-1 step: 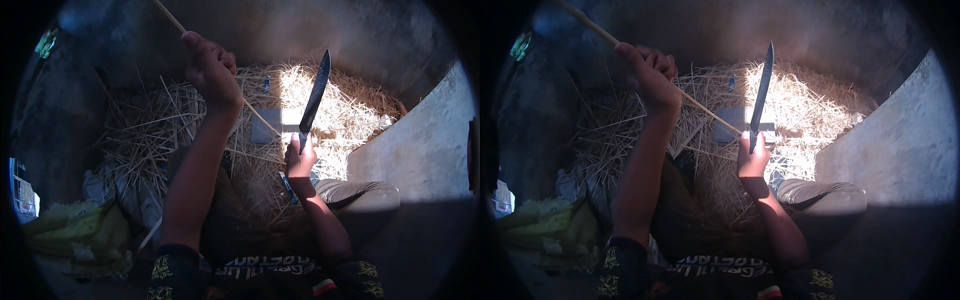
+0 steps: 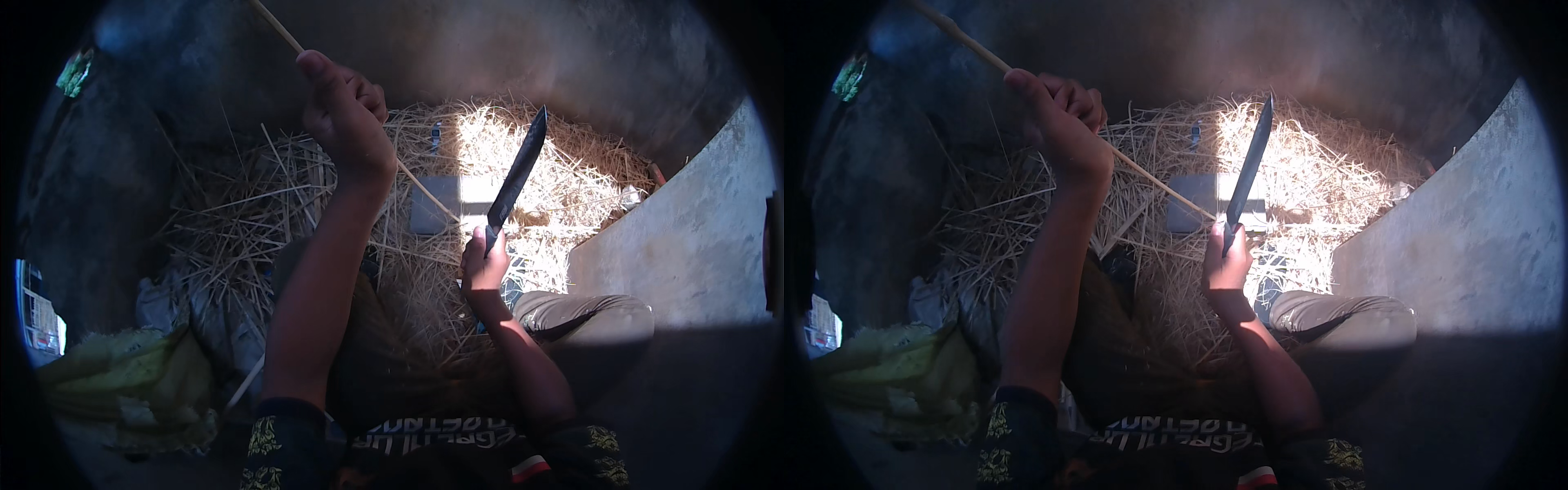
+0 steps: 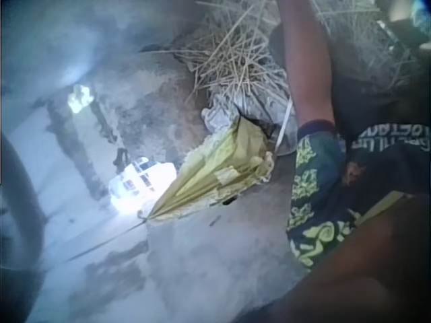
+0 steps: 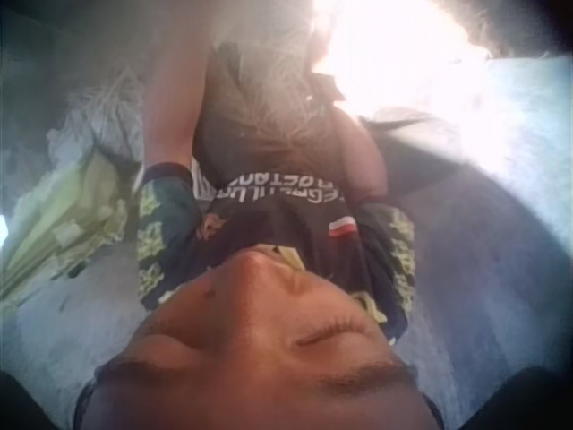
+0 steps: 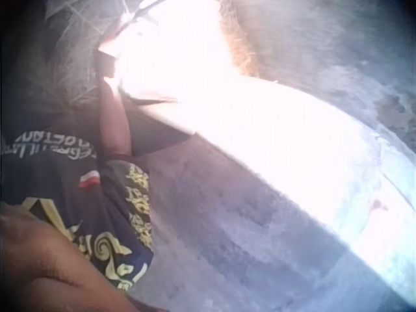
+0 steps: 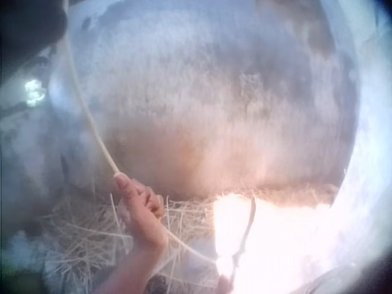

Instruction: The person sits inside a concrete structure and uses a utility knife to cut and trim thin wooden sticks. They hold the sticks with one hand and slice them into smaller pieces with the other, occasionally adjusting the grip to continue cutting.

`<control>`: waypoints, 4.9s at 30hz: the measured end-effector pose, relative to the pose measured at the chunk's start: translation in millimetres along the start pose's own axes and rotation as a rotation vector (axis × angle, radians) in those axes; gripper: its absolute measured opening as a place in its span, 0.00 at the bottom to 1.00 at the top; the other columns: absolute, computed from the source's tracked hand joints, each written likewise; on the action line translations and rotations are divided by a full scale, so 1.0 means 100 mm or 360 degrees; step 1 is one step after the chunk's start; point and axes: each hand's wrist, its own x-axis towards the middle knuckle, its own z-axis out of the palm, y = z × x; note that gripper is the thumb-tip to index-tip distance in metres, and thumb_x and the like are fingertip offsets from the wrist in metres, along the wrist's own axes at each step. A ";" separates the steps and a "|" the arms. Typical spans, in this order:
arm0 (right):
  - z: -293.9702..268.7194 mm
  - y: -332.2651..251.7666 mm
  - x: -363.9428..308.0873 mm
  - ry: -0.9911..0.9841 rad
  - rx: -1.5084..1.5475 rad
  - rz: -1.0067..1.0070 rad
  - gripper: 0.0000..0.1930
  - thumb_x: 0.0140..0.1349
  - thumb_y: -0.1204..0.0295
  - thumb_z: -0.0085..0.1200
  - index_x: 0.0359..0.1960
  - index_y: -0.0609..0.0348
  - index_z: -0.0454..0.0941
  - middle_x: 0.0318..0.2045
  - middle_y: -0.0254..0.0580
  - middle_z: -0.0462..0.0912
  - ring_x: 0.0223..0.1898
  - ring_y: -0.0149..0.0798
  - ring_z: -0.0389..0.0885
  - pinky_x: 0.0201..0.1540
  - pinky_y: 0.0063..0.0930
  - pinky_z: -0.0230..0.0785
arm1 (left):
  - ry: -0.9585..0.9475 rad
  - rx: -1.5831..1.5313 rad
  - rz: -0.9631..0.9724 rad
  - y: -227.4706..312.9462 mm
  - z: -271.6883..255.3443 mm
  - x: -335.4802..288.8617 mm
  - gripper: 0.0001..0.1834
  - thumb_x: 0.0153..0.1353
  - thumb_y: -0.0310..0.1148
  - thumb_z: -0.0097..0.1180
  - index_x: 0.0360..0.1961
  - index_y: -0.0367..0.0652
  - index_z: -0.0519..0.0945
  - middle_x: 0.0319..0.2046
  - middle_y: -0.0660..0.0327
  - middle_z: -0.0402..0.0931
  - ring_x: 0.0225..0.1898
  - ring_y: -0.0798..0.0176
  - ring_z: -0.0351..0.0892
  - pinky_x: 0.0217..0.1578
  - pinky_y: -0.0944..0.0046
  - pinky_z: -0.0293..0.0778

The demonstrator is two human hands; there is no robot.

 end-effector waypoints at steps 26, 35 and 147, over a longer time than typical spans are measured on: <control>-0.04 -0.04 0.16 -0.0037 -0.0190 0.0200 0.18 0.72 0.58 0.45 0.36 0.64 0.72 0.24 0.58 0.80 0.29 0.54 0.82 0.35 0.42 0.70 | -0.0282 0.0038 -0.0087 -0.05 -0.34 0.27 0.36 0.63 0.74 0.36 0.18 0.53 0.53 0.10 0.73 0.43 0.11 0.72 0.38 0.16 0.66 0.40; 0.11 1.27 -0.14 -0.0065 -0.0627 0.0312 0.17 0.66 0.62 0.55 0.29 0.67 0.76 0.20 0.52 0.79 0.24 0.47 0.79 0.33 0.38 0.70 | -0.0267 0.0024 -0.0194 -0.12 -0.30 0.27 0.37 0.62 0.76 0.34 0.16 0.54 0.51 0.09 0.74 0.42 0.11 0.73 0.38 0.17 0.66 0.41; 0.00 1.36 -0.04 -0.0249 -0.0817 0.0441 0.17 0.58 0.62 0.55 0.28 0.70 0.79 0.21 0.54 0.81 0.24 0.45 0.83 0.33 0.38 0.75 | -0.0207 0.0077 -0.0124 -0.02 -0.05 0.06 0.34 0.68 0.70 0.34 0.19 0.53 0.51 0.12 0.72 0.41 0.14 0.71 0.35 0.19 0.66 0.39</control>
